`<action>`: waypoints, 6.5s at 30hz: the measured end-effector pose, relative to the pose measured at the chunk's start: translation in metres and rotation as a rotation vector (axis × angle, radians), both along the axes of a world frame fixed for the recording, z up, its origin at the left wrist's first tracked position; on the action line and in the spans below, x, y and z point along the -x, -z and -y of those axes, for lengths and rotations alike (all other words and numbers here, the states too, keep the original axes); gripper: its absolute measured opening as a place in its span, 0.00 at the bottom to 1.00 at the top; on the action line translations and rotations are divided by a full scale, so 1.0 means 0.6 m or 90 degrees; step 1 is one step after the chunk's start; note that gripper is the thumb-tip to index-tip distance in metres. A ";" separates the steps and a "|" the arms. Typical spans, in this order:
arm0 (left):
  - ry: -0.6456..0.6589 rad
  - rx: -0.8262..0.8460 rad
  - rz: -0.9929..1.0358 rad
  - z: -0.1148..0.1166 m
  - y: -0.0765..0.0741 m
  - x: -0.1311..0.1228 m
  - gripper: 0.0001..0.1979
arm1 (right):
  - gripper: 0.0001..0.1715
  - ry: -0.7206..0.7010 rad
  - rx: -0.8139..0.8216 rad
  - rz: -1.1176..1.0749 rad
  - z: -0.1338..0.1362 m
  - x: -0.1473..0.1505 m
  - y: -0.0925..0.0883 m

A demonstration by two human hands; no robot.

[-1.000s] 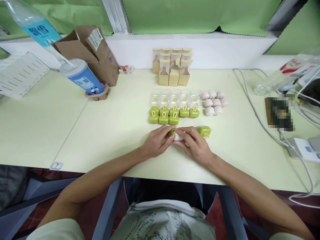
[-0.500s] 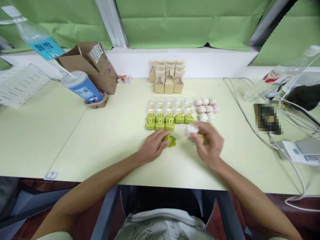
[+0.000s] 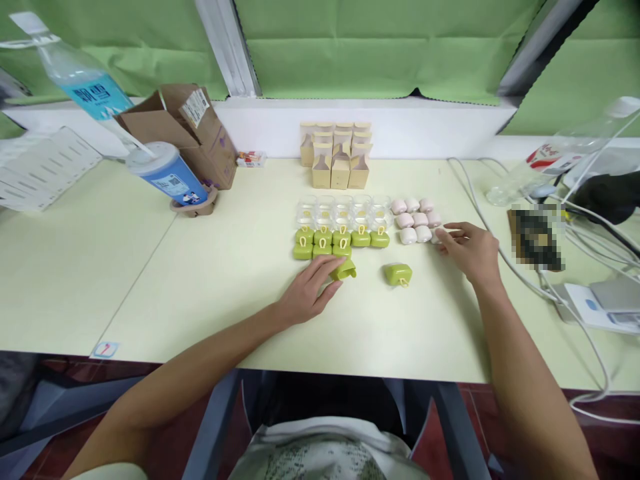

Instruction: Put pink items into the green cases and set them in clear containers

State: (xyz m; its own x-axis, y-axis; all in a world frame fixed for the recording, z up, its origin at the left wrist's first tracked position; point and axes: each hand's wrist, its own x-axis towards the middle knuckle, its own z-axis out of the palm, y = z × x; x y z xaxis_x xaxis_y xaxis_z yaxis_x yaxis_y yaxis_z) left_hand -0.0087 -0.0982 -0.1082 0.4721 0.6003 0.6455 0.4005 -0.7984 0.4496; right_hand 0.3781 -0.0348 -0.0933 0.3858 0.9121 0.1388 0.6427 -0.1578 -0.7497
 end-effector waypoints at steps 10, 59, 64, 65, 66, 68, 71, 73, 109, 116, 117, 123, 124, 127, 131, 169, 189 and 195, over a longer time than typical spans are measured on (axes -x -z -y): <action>-0.004 -0.035 0.018 -0.002 0.004 0.000 0.32 | 0.25 0.005 -0.204 0.160 0.020 0.043 -0.028; -0.371 0.132 0.109 -0.044 0.021 0.035 0.14 | 0.12 -0.363 -0.297 0.425 0.099 0.204 -0.016; -0.310 -0.004 0.099 -0.031 0.002 0.029 0.10 | 0.21 -0.340 -0.135 0.511 0.109 0.159 -0.031; -0.286 -0.039 0.098 -0.027 -0.001 0.028 0.10 | 0.20 -0.365 -0.096 0.480 0.109 0.154 -0.032; -0.257 -0.069 0.094 -0.023 -0.004 0.026 0.10 | 0.19 -0.390 -0.069 0.422 0.109 0.152 -0.033; -0.183 -0.110 0.072 -0.015 -0.010 0.021 0.13 | 0.20 -0.431 -0.046 0.237 0.110 0.159 -0.038; -0.042 -0.139 0.001 -0.004 -0.016 0.010 0.22 | 0.22 -0.511 0.001 -0.061 0.119 0.190 -0.048; 0.053 -0.152 -0.039 -0.001 -0.018 0.002 0.26 | 0.21 -0.575 0.051 -0.204 0.128 0.215 -0.048; -0.078 0.018 -0.004 0.027 -0.001 -0.023 0.24 | 0.39 -0.464 -0.519 0.350 0.162 0.280 -0.001; -0.060 0.098 0.025 0.026 -0.010 -0.015 0.20 | 0.36 -0.499 -0.521 0.202 0.153 0.275 0.003; -0.062 0.105 0.030 0.025 -0.011 -0.014 0.20 | 0.35 -0.507 -0.509 0.180 0.152 0.274 0.003; -0.070 0.118 0.021 0.024 -0.011 -0.014 0.18 | 0.23 -0.498 -0.432 0.062 0.149 0.260 -0.018; -0.074 0.119 0.014 0.024 -0.011 -0.014 0.18 | 0.21 -0.472 -0.405 0.039 0.147 0.253 -0.026; -0.083 0.120 0.002 0.024 -0.009 -0.016 0.16 | 0.15 -0.366 -0.334 0.045 0.135 0.216 -0.052; -0.063 0.132 0.011 0.025 -0.002 -0.016 0.15 | 0.16 -0.239 -0.158 0.279 0.113 0.148 -0.066; -0.109 0.042 0.120 0.011 -0.012 -0.009 0.05 | 0.27 -0.351 0.017 -0.310 0.087 0.161 -0.057; -0.105 0.059 0.111 0.009 -0.010 -0.006 0.05 | 0.40 -0.261 0.122 0.061 0.083 0.145 -0.034; -0.123 0.068 0.131 0.003 -0.010 -0.003 0.05 | 0.32 -0.315 0.147 -0.125 0.084 0.131 -0.038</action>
